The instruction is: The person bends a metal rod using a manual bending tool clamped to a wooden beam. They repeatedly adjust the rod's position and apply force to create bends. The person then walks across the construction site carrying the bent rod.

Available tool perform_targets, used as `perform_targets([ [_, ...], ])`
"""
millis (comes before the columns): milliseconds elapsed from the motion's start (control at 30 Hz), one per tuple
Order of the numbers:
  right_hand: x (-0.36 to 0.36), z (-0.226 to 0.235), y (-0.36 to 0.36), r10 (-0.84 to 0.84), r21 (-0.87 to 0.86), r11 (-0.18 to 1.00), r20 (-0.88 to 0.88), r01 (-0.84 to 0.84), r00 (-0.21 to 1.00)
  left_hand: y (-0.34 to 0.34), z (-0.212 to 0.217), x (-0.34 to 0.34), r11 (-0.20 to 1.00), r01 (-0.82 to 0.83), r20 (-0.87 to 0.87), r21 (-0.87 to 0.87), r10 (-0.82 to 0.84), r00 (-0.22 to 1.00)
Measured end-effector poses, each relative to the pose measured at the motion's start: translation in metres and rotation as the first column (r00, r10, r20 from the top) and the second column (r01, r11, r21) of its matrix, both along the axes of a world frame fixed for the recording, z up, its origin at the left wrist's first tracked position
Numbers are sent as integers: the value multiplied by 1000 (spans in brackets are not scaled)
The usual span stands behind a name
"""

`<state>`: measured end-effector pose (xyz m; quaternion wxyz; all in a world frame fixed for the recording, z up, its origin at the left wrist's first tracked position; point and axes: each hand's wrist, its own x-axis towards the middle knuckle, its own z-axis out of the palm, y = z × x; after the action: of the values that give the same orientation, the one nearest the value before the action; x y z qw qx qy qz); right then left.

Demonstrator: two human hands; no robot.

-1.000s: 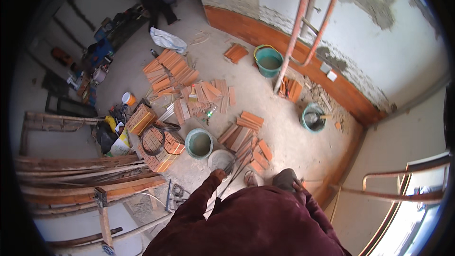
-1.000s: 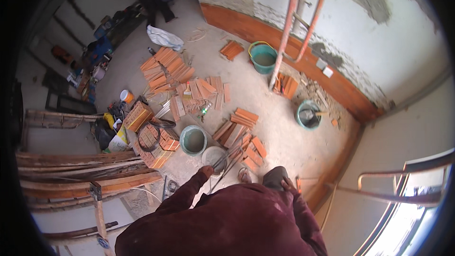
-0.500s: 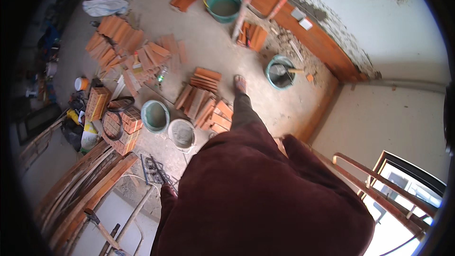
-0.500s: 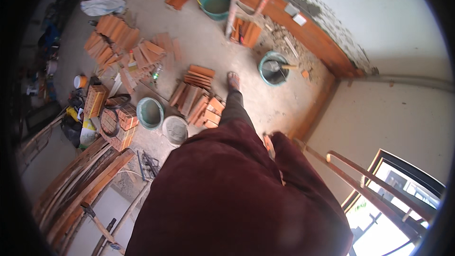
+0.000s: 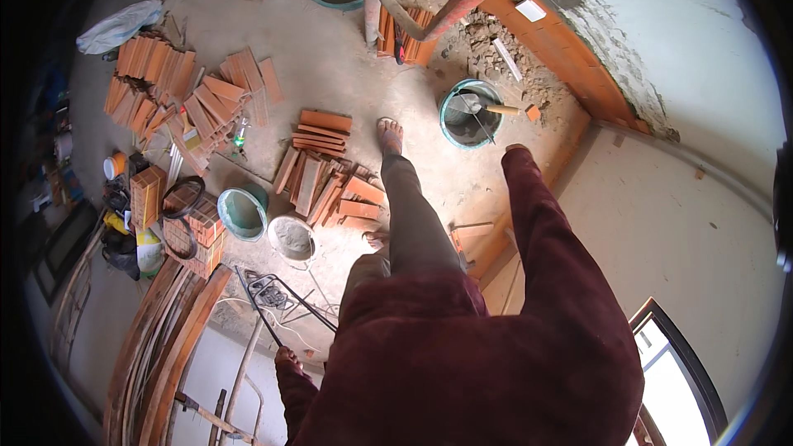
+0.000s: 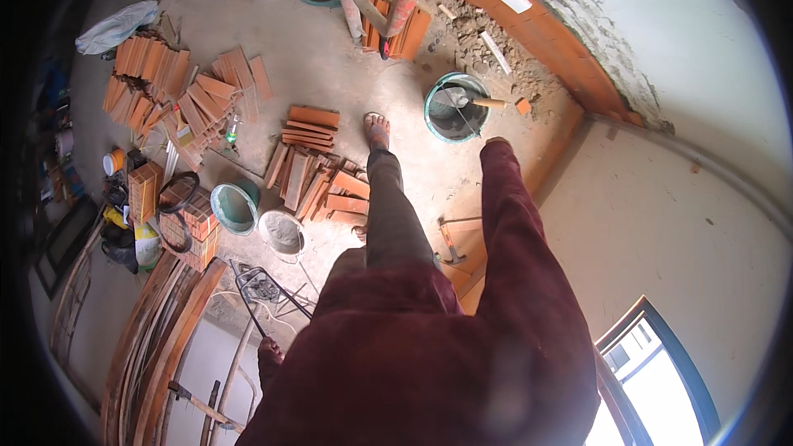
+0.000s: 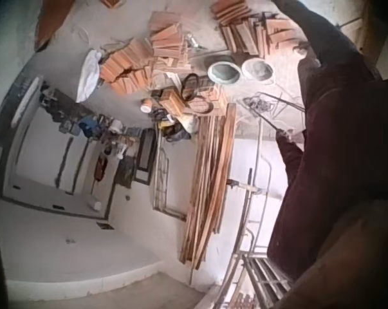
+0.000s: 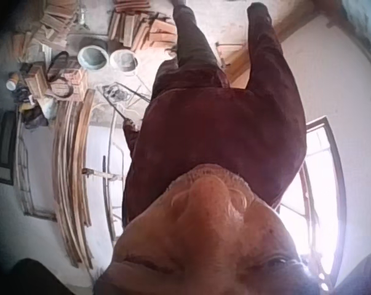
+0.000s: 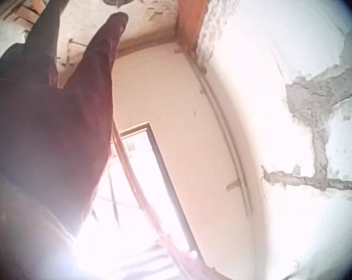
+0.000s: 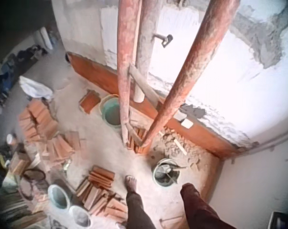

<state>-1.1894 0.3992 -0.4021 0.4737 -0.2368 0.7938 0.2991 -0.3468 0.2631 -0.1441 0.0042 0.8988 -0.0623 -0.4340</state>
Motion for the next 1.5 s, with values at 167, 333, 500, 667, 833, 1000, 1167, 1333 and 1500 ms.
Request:
perform_targets([
  [167,-27,-47,9,-858,-528,40,417,848,300,24,-45,16,968,151,-149,201,-122,981],
  [333,-117,-180,94,-654,-241,-566,713,788,-252,84,-49,29,937,15,-51,349,3,999],
  [500,-151,-296,65,-996,-805,-68,19,590,-89,151,14,92,898,139,74,418,-186,980],
  [667,-194,-295,89,-935,-571,53,259,819,241,148,0,106,880,-15,10,474,11,1000],
  [833,-80,-169,-5,-904,-600,178,214,780,371,169,61,118,892,-391,-2,226,402,916],
  [1000,-48,1,-3,-922,-763,117,155,636,356,218,48,78,982,-109,-323,156,155,934],
  [1167,47,136,-40,-862,-645,9,383,764,333,238,21,43,935,-313,-140,170,337,931],
  [1333,124,129,-162,-681,2,-271,706,962,-193,230,-22,17,889,-343,-133,303,396,909],
  [1500,141,19,-379,-471,-127,-265,882,956,-13,247,-27,-19,777,-363,-224,514,530,818],
])
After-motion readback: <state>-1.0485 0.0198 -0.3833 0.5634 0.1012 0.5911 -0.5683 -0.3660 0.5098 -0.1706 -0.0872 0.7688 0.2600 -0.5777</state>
